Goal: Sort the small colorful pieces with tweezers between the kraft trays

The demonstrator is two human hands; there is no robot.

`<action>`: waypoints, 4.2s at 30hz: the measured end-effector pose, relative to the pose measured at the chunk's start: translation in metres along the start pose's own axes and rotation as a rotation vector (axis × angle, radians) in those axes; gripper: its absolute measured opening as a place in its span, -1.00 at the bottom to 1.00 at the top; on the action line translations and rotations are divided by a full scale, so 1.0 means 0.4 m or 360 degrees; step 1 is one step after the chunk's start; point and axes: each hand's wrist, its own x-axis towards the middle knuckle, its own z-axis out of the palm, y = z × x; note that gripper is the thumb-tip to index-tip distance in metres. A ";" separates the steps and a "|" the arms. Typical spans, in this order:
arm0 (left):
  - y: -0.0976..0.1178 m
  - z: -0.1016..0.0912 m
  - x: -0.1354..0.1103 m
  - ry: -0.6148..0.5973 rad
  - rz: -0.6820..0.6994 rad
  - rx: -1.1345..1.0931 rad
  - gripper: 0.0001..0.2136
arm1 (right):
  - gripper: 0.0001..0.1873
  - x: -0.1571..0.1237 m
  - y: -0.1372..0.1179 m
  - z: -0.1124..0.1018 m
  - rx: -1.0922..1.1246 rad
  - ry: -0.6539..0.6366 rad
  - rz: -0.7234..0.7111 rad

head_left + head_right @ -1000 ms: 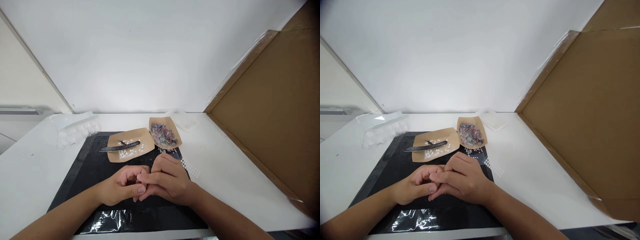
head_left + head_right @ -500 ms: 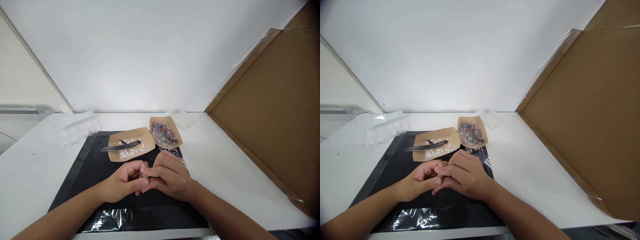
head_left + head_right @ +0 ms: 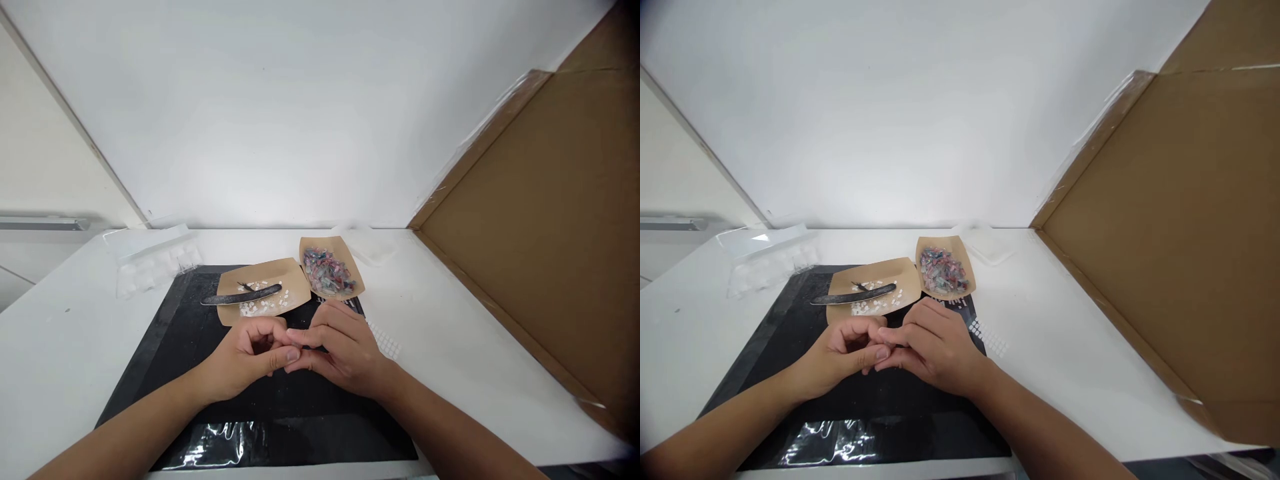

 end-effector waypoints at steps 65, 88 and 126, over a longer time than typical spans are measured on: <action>-0.029 -0.015 0.001 0.0038 -0.0016 0.0042 -0.67 | -0.63 -0.001 0.011 0.001 -0.0028 -0.0011 0.0061; -0.040 -0.021 0.009 0.0172 0.0122 0.0146 -0.62 | -0.71 -0.131 0.334 -0.279 -0.1073 -0.0615 0.1597; -0.044 0.000 0.001 -0.0007 0.0003 0.0366 -0.61 | -0.55 -0.078 0.291 -0.253 -0.0545 -0.0517 0.1344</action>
